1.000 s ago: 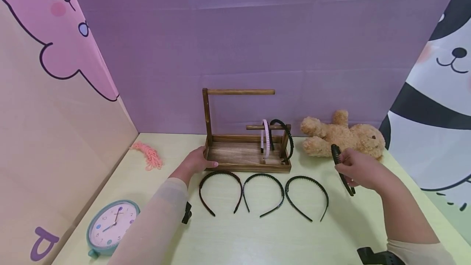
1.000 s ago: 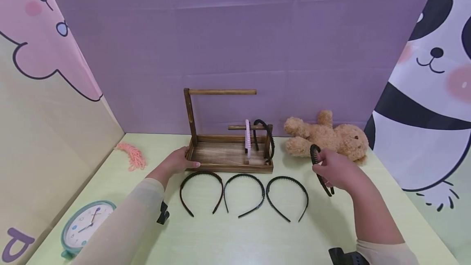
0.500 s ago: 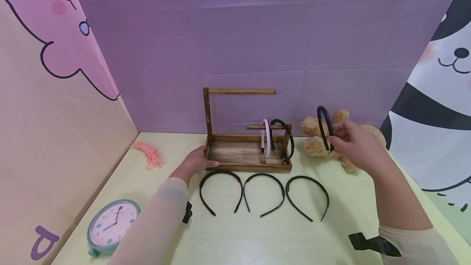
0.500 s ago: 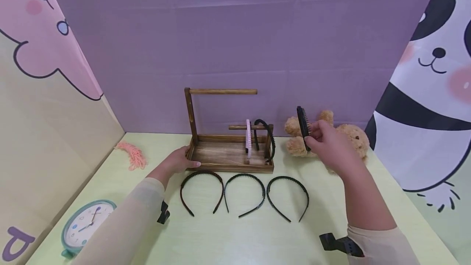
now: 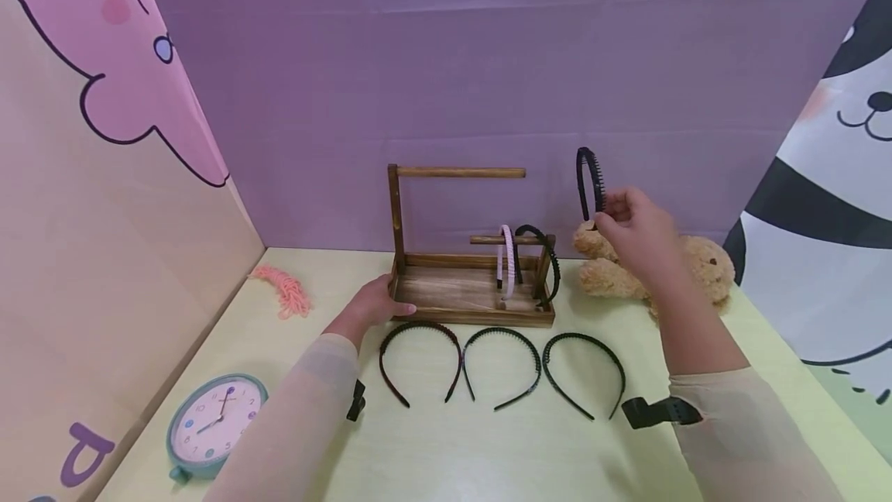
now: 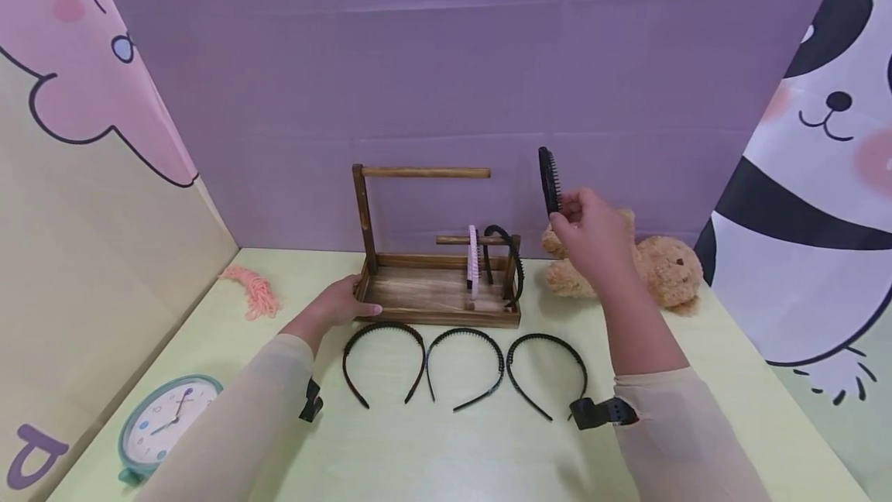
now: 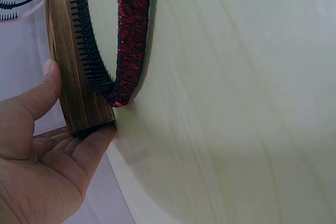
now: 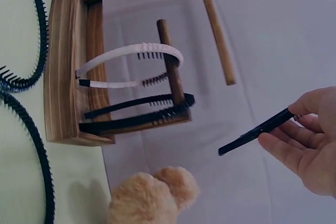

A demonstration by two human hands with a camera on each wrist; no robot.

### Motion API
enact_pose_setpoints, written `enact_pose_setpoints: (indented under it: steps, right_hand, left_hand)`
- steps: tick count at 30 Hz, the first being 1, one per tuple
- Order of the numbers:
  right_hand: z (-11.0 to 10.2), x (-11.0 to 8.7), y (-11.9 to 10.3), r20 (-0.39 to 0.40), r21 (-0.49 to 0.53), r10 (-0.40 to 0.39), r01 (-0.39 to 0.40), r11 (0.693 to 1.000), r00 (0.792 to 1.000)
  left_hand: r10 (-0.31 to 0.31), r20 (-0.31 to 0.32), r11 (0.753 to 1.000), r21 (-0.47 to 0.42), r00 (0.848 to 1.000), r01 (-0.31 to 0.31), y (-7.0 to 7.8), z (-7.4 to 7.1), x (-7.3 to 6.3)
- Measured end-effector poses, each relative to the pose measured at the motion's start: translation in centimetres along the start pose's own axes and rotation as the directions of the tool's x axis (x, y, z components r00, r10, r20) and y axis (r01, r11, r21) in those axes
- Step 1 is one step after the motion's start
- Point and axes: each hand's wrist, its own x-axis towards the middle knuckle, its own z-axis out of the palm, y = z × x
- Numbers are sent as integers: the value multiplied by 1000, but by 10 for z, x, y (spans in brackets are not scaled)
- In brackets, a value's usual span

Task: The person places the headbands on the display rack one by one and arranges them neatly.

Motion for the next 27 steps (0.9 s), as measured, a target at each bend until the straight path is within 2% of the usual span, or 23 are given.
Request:
enact_pose_setpoints:
  steps: [7,13,17,27]
  right_hand:
    - [26,26,-1,-28,66,-11,13,998,1000]
    - [49,42,-6,-4,168,-8,8,986,1000]
    - [62,47,-12,-4,207,-29,30,978,1000]
    - [95,52,-25,35,197,-41,33,980,999]
  left_hand:
    - [-8,-2,1000,-4,1000,8,1,-2,-1]
    - [-9,-3,1000,0,1000,9,2,-1,-1]
    - [-1,-3,1000,9,1000,1,3,-1,-1]
    - [-19,-10,1000,3,1000,19,0,0,1]
